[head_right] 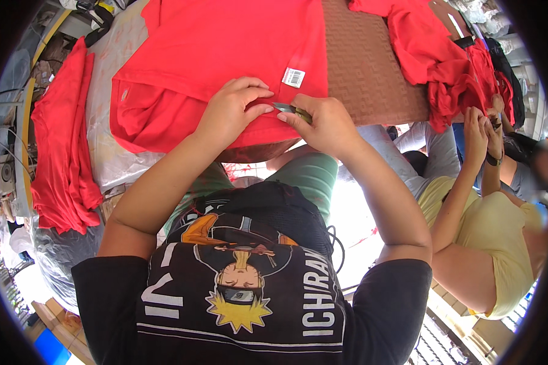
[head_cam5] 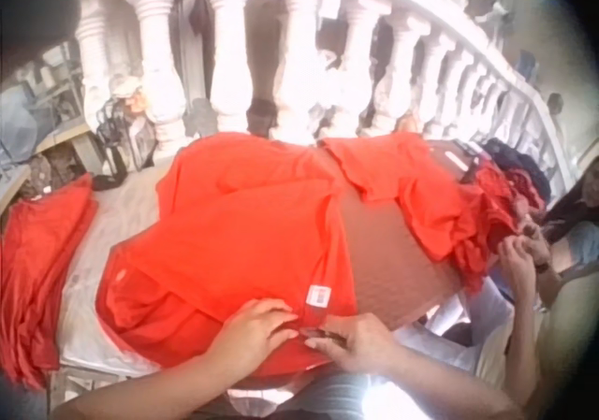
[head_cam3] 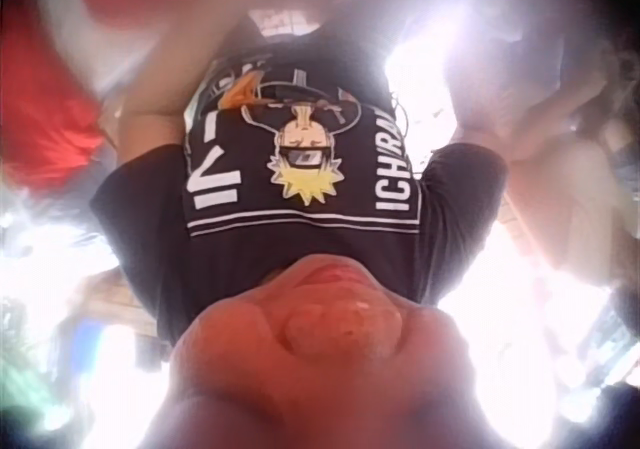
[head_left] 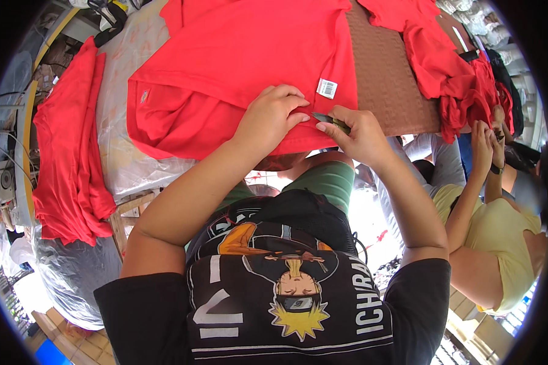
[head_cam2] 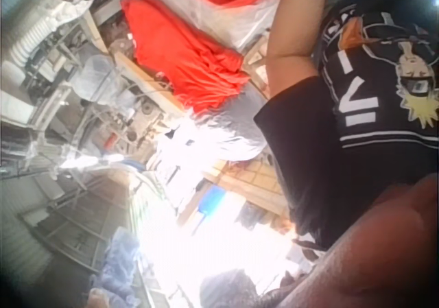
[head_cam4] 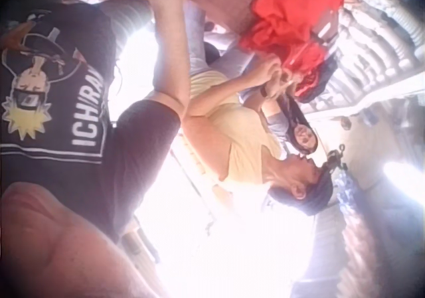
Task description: The person trims loose threads from several red shirts using a small pair of nippers. They pick up each garment one at a time, check various seams and tags, and snip away excess thread before setting the shirt aside in a stack.
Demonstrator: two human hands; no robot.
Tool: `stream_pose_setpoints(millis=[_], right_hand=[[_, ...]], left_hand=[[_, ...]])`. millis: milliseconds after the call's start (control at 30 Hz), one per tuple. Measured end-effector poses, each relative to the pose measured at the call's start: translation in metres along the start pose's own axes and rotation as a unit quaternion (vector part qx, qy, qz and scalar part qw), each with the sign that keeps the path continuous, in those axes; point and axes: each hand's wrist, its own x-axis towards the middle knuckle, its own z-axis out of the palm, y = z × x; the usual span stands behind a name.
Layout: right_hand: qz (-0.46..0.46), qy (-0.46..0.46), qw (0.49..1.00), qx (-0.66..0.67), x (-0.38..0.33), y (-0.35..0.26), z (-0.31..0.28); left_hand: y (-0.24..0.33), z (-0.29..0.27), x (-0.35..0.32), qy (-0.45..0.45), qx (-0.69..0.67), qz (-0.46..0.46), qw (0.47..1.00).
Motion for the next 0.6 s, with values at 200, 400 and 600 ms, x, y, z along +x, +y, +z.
stream_pose_setpoints(millis=[200, 400, 600], right_hand=[[0.029, -0.007, 0.999, 0.026, 0.003, 0.007, -0.009], [0.049, 0.001, 0.999, 0.010, 0.002, 0.004, -0.034], [-0.024, 0.089, 0.992, 0.080, 0.002, 0.025, -0.055]], left_hand=[[0.005, -0.003, 0.000, 0.019, -0.076, -0.032, 0.996], [0.002, -0.004, -0.005, 0.013, 0.002, 0.040, 0.999], [0.005, -0.001, -0.006, 0.033, 0.015, 0.020, 0.999]])
